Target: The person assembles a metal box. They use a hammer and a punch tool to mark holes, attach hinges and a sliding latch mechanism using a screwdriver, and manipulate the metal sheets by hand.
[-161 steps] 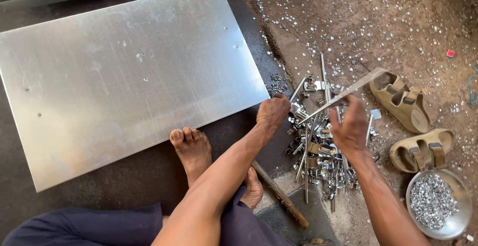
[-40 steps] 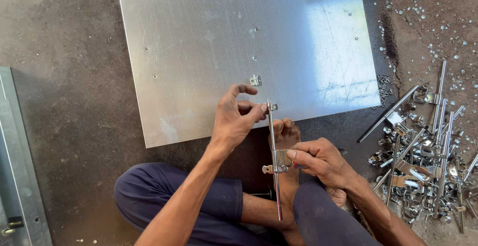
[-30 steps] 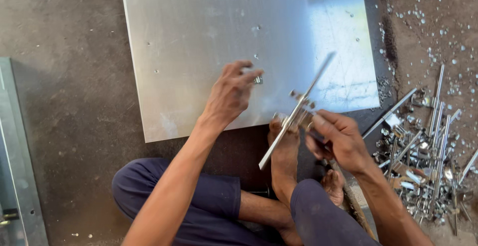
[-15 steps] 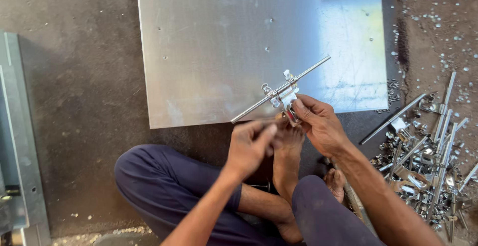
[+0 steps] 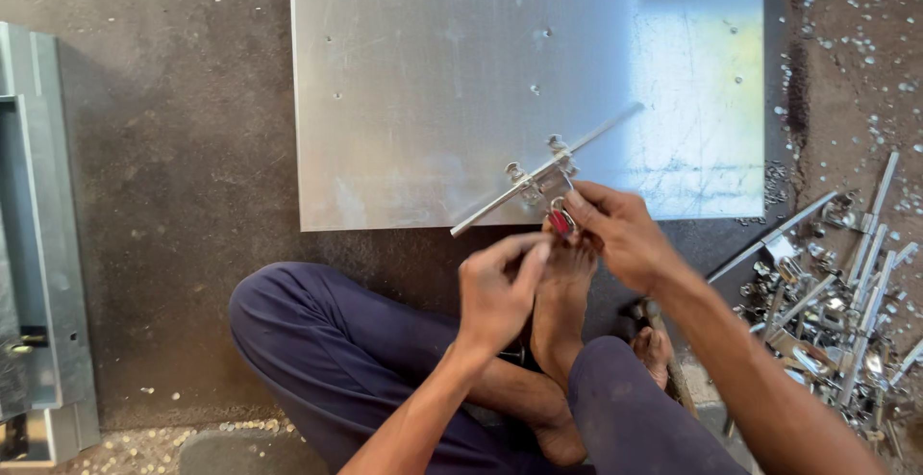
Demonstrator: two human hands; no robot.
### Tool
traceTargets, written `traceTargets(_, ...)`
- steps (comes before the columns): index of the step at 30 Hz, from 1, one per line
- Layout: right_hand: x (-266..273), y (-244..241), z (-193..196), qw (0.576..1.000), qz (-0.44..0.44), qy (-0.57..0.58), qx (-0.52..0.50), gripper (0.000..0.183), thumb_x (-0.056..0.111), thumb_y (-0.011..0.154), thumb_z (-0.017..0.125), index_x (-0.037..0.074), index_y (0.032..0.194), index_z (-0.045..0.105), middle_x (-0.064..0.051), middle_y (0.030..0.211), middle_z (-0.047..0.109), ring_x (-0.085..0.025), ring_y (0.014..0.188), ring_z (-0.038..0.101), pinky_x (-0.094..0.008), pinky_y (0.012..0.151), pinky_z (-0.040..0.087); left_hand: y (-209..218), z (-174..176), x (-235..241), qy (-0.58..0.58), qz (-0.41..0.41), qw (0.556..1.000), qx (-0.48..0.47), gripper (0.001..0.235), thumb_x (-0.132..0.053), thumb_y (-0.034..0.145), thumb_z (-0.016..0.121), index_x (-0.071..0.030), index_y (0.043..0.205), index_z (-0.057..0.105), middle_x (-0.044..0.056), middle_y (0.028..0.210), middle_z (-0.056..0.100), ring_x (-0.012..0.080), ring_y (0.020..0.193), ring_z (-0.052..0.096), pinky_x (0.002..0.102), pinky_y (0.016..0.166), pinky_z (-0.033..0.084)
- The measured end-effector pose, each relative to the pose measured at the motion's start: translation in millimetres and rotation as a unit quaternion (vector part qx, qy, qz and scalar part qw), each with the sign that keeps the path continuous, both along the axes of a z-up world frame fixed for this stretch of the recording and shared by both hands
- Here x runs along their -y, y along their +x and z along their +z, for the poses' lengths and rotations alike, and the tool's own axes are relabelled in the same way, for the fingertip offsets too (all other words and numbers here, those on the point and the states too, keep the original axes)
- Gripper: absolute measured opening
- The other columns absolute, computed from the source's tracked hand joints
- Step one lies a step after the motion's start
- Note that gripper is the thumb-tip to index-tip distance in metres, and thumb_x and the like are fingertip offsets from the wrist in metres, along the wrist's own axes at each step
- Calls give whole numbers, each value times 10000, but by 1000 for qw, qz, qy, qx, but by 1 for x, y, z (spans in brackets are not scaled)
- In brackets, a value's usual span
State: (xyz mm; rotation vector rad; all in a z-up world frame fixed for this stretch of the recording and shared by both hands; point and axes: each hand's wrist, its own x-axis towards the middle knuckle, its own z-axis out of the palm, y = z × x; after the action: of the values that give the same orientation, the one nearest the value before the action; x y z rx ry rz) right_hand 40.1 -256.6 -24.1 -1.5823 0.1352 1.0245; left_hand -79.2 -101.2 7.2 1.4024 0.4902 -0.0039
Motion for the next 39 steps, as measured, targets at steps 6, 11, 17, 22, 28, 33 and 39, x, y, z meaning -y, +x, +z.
traceTargets(6, -5, 59, 9, 946, 237, -179, 129, 410, 308, 908, 688, 127, 1274, 729, -32, 905, 758, -149, 748, 626, -310, 662, 531, 9, -6, -43, 449, -37, 873, 188, 253, -116, 880, 792, -121, 1129, 748, 48, 1019, 690, 230, 955, 616, 374, 887, 480)
traceTargets(11, -11, 58, 24, 837, 346, -187, 380, 411, 282, 848, 783, 134, 1228, 730, -104, 1146, 656, -225, 1047, 611, -370, 891, 532, 38, -49, -67, 463, -131, 862, 160, 313, -229, 786, 836, -207, 1096, 793, -24, 1063, 630, 183, 1036, 527, 387, 985, 362)
traceTargets(17, -3, 45, 12, 787, 357, -168, 475, 502, 160, 852, 750, 165, 1346, 657, -79, 1165, 646, -256, 1082, 598, -378, 981, 523, 36, -63, -65, 505, -128, 834, 183, 244, -286, 790, 868, -239, 1020, 799, -64, 1048, 618, 174, 1038, 513, 386, 974, 354)
traceTargets(22, -3, 42, 3, 800, 323, -171, 477, 487, 146, 859, 753, 166, 1337, 660, -72, 1154, 643, -249, 1064, 594, -372, 959, 528, 37, -66, -66, 513, -126, 828, 188, 227, -287, 814, 863, -242, 1028, 806, -83, 1024, 622, 155, 1010, 508, 379, 971, 358)
traceTargets(28, -1, 41, -3, 800, 317, -174, 478, 467, 206, 852, 765, 168, 1311, 685, -59, 1108, 645, -234, 1031, 591, -348, 953, 534, 38, -72, -64, 519, -122, 825, 189, 216, -290, 833, 856, -240, 1036, 804, -83, 1014, 630, 149, 1008, 518, 374, 970, 362)
traceTargets(33, -3, 42, -3, 805, 308, -168, 478, 461, 208, 845, 772, 154, 1295, 693, -56, 1102, 651, -227, 1023, 590, -348, 952, 530, 40, -71, -65, 521, -120, 823, 191, 210, -311, 841, 856, -249, 1035, 805, -88, 1000, 632, 146, 989, 518, 371, 956, 367)
traceTargets(39, -3, 41, -3, 807, 304, -158, 482, 454, 180, 837, 782, 146, 1283, 705, -58, 1098, 652, -230, 1029, 588, -351, 944, 534, 41, -72, -65, 530, -111, 820, 184, 193, -319, 841, 856, -257, 1017, 810, -95, 986, 633, 138, 979, 520, 370, 949, 371)
